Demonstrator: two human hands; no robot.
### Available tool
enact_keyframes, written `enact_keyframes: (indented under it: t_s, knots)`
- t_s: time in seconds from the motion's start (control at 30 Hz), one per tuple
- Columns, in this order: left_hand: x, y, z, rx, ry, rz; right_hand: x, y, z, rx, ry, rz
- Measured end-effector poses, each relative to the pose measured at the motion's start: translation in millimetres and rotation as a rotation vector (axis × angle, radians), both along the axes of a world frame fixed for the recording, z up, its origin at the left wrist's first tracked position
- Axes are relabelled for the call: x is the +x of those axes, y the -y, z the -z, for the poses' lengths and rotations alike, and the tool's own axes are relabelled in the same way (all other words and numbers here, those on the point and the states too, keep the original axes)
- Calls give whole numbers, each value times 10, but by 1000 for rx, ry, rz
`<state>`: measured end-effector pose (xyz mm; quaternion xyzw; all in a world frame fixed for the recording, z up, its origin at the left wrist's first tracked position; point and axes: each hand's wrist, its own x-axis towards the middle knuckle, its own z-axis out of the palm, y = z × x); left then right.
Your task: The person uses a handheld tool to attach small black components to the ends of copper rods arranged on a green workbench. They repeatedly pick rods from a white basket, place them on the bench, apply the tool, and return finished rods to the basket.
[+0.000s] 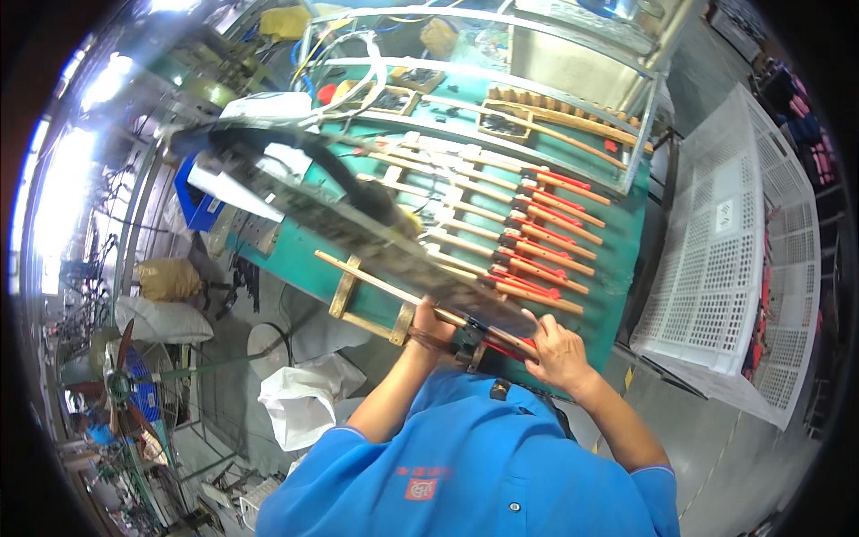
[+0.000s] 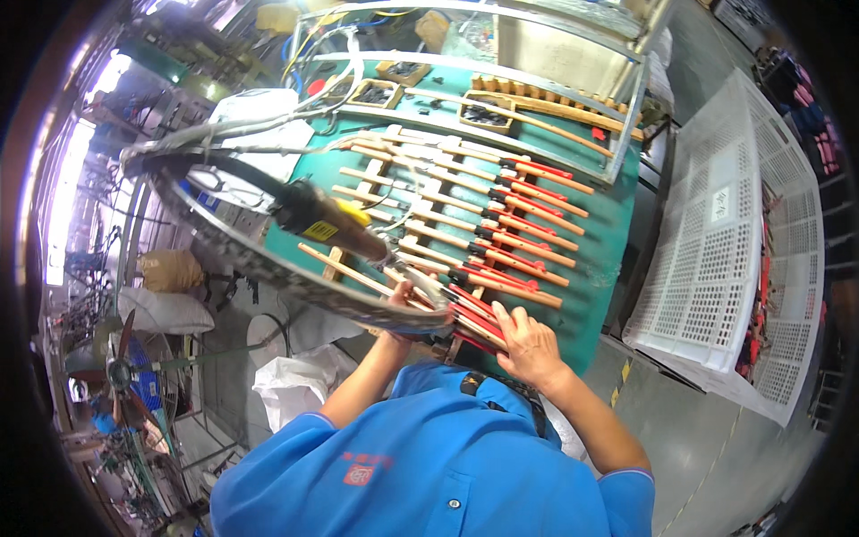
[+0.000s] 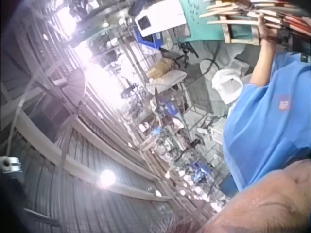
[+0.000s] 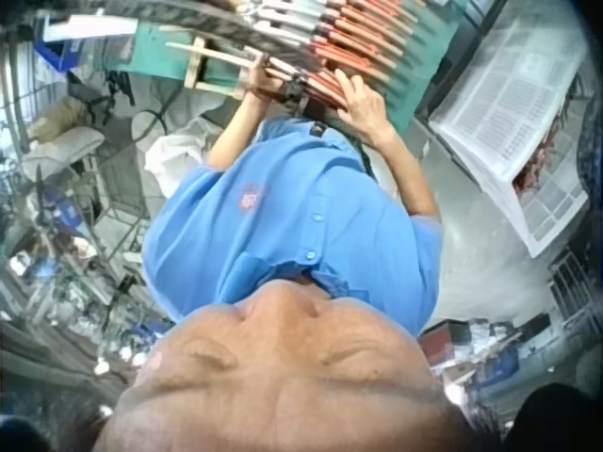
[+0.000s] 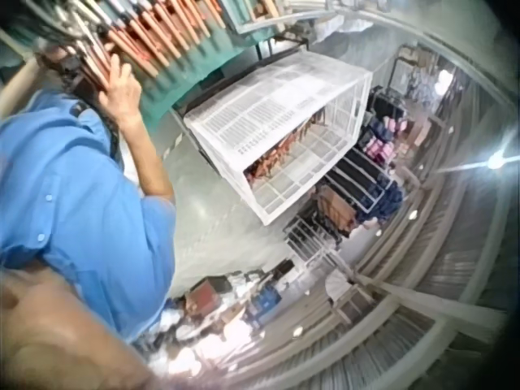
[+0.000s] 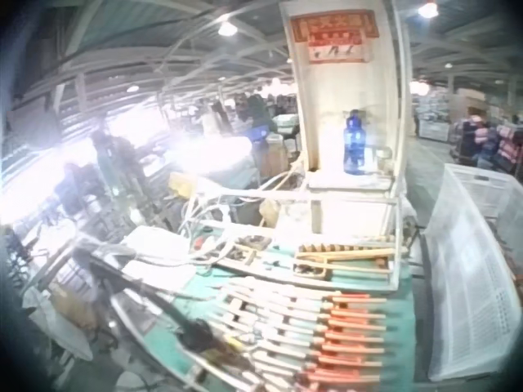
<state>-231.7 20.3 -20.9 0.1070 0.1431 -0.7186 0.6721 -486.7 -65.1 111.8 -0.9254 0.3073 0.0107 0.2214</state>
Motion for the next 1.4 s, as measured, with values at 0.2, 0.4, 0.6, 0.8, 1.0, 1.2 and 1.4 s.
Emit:
enact_keyframes:
  t_s: [0.2, 0.4, 0.6, 0.8, 1.0, 1.2, 1.4]
  knots:
    - [-115, 174, 530, 197, 278, -65, -214, 336, 213, 65, -61, -194]
    - [0, 202, 607, -153, 88, -153, 182, 1064, -12, -29, 329, -102]
    - [-2, 483, 163, 342, 354, -237, 1496, 1144, 634, 35, 157, -118]
    - [-71, 463, 255, 274, 348, -242, 1788, 1358, 679, 317, -68, -89]
    - [-163, 814, -24, 323, 320, -375, 1801, 1848, 748, 397, 62, -304]
    - [-202, 1278, -106, 75, 291, -258, 1521, 2174, 203, 403, -6, -320]
    - [-301, 1583, -217, 273, 303, -353, 1363, 2477, 212, 215, -75, -384]
